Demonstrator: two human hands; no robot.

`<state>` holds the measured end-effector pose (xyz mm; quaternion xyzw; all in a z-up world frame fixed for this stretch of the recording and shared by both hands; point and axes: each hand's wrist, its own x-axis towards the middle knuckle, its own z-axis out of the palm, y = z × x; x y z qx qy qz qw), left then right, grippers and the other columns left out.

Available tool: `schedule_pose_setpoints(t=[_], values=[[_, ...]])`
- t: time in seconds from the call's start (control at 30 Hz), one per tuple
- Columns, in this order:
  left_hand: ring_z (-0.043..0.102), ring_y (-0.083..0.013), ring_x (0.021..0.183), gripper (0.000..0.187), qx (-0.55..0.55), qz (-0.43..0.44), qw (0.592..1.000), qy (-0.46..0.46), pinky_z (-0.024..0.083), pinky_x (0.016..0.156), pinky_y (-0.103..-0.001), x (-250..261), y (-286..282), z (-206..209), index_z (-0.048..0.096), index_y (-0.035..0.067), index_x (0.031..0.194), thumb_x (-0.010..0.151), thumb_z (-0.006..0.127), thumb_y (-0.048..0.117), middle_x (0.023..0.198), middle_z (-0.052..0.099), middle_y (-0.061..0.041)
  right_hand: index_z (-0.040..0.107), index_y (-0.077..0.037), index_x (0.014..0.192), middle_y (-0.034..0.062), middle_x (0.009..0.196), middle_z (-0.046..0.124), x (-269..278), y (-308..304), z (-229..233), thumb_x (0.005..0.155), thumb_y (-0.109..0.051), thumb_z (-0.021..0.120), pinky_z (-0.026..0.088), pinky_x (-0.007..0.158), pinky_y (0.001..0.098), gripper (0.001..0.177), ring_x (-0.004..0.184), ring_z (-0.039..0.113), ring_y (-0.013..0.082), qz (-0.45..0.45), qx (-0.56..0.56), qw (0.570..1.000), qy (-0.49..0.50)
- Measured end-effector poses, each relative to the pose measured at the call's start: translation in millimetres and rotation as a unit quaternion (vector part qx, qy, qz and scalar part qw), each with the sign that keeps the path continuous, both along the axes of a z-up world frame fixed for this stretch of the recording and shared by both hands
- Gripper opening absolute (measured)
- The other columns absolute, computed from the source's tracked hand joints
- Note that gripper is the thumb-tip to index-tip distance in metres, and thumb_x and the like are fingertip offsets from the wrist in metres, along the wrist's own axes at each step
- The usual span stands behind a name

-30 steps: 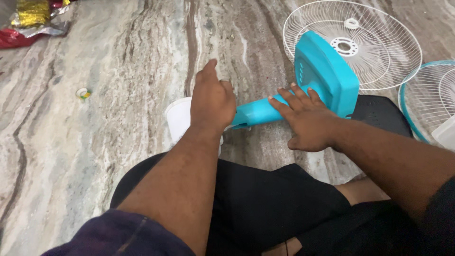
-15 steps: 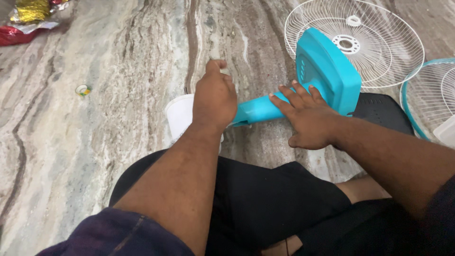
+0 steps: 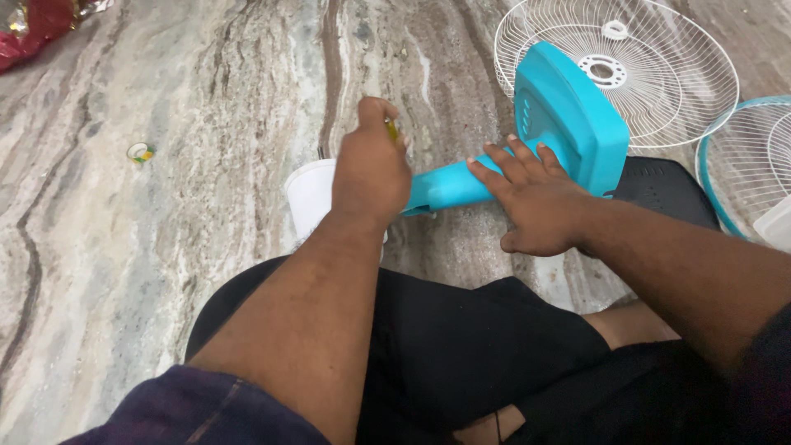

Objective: The person disassembles a small electric fan by removing screws from the rear housing and detaching the motor unit from the stand using a screwdriver. The fan parts are placed on the floor.

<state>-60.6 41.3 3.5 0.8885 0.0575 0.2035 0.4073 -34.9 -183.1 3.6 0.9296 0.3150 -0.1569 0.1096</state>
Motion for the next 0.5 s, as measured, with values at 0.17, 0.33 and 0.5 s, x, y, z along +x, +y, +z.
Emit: schedule_pose_setpoints(t=[0.17, 0.33, 0.5], values=[[0.069, -0.0415, 0.096, 0.034, 0.063, 0.022, 0.994, 0.085, 0.051, 0.082, -0.052, -0.8, 0.9, 2.6, 0.054, 0.015, 0.122, 0.092, 0.068, 0.024, 0.098, 0.070, -0.021, -0.001, -0.021, 0.165, 0.0147, 0.168, -0.005, -0.4, -0.3, -3.4, 0.074, -0.035, 0.082, -0.002, 0.123, 0.0576, 0.124, 0.155, -0.011, 0.0371, 0.005, -0.006, 1.000, -0.007], [0.066, -0.0436, 0.101, 0.042, 0.044, 0.034, 0.997, -0.045, 0.053, 0.084, -0.049, 6.3, -5.0, -2.4, 0.049, 0.006, 0.126, 0.091, 0.070, 0.016, 0.117, 0.063, -0.027, 0.000, -0.022, 0.165, 0.0139, 0.168, -0.003, 0.5, 0.1, -1.1, 0.074, -0.038, 0.082, -0.001, 0.124, 0.0574, 0.124, 0.155, -0.011, 0.0372, -0.005, -0.008, 1.000, 0.001], [0.069, -0.0382, 0.103, 0.033, 0.032, 0.023, 0.996, 0.085, 0.052, 0.089, -0.048, 3.5, 1.0, -0.7, 0.057, 0.013, 0.123, 0.091, 0.065, 0.018, 0.103, 0.073, -0.019, 0.000, -0.021, 0.165, 0.0146, 0.168, -0.003, 0.6, 0.5, -2.1, 0.073, -0.038, 0.083, -0.001, 0.123, 0.0580, 0.125, 0.155, -0.010, 0.0378, 0.005, -0.002, 1.000, -0.006]])
